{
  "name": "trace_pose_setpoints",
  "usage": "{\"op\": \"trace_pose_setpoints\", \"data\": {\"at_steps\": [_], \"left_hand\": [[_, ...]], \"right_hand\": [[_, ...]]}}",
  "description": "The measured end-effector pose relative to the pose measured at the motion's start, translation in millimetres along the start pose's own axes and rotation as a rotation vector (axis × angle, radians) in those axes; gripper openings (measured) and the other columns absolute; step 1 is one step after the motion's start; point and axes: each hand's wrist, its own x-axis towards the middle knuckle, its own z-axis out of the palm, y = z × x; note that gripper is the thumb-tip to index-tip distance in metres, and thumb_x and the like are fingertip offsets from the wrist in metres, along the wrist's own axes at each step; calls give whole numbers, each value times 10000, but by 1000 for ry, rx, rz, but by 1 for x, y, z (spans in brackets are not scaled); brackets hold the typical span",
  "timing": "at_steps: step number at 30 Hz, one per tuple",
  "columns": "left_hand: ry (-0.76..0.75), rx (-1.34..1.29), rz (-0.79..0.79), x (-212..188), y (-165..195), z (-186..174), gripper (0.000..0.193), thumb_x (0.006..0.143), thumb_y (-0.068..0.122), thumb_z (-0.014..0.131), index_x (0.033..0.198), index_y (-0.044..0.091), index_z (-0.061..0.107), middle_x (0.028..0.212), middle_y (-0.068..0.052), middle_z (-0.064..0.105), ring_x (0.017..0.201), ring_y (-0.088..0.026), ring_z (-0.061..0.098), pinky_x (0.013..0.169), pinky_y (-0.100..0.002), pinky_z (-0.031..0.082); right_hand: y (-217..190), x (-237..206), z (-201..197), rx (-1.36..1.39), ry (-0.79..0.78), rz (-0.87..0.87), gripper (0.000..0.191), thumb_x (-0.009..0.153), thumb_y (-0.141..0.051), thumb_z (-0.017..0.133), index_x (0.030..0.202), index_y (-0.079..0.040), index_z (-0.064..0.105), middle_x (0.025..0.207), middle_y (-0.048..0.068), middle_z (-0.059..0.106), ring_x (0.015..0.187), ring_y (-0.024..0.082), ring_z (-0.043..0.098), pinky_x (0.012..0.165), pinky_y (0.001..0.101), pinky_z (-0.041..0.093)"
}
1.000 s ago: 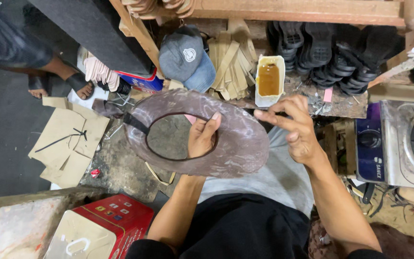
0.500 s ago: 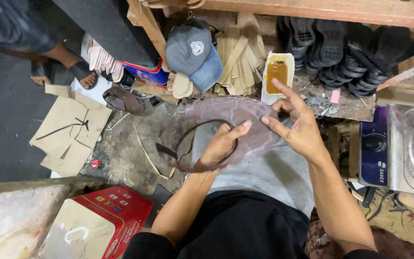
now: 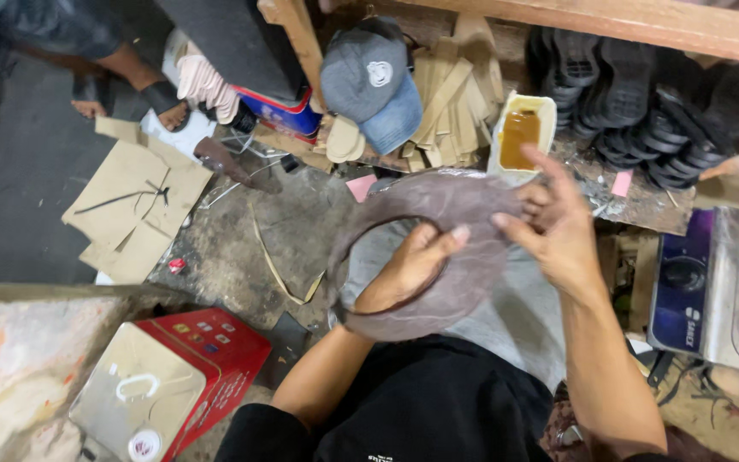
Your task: The person sits on the workshop floor holding a shoe upper with a strap, repeatedly dips their fingers into a container of yellow adhesive and spreads it along the edge of the upper. They rotate the upper to reach different sections and set it on the shelf beside them between passes.
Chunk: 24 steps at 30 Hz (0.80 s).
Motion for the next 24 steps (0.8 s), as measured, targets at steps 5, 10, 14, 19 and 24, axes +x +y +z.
{"op": "trace_pose_setpoints", "data": {"at_steps": [5, 10, 14, 19, 24], "left_hand": [[-55, 390, 136, -24, -10, -59, 444, 1008, 148, 617, 1416, -3, 530, 1382, -116, 635, 1256, -185, 613, 1098, -360, 480], [706, 456, 191, -75, -1, -148, 316, 1021, 70, 586, 1315, -30, 642, 1255, -154, 701, 1098, -192, 670, 921, -345, 569], [990, 329, 262, -111, 33, -210, 365, 993, 70, 566, 1343, -22, 615, 1293, -143, 677, 1164, -225, 675, 953, -342, 575], [1123, 130, 198, -108, 65, -272, 353, 987, 69, 584, 1333, 12, 628, 1236, -134, 693, 1097, -230, 687, 878, -351, 572], [1167, 173, 162, -67, 103, -352, 332, 970, 57, 609, 1296, 4, 644, 1090, -90, 666, 941, -191, 658, 789, -343, 600]], "right_hand": [[-26, -40, -41, -124, 237, -261, 865, 866, 120, 758, 1599, -54, 332, 1397, 6, 561, 1055, 101, 627, 934, 265, 557], [-3, -80, -108, -319, 199, -199, 231, 1059, 50, 689, 1238, 16, 547, 1149, 82, 625, 1021, 121, 609, 970, 225, 494], [38, -89, -148, -512, 213, -123, 179, 1087, -38, 680, 1202, 22, 557, 1085, 79, 643, 973, 113, 615, 942, 230, 489], [52, -85, -156, -595, 349, 57, 200, 1058, -109, 716, 1149, 24, 597, 953, 130, 697, 815, 131, 661, 787, 280, 515], [25, -67, -117, -597, 368, 93, 262, 960, -83, 742, 1152, 37, 608, 926, 155, 737, 803, 172, 693, 769, 311, 537]]}}
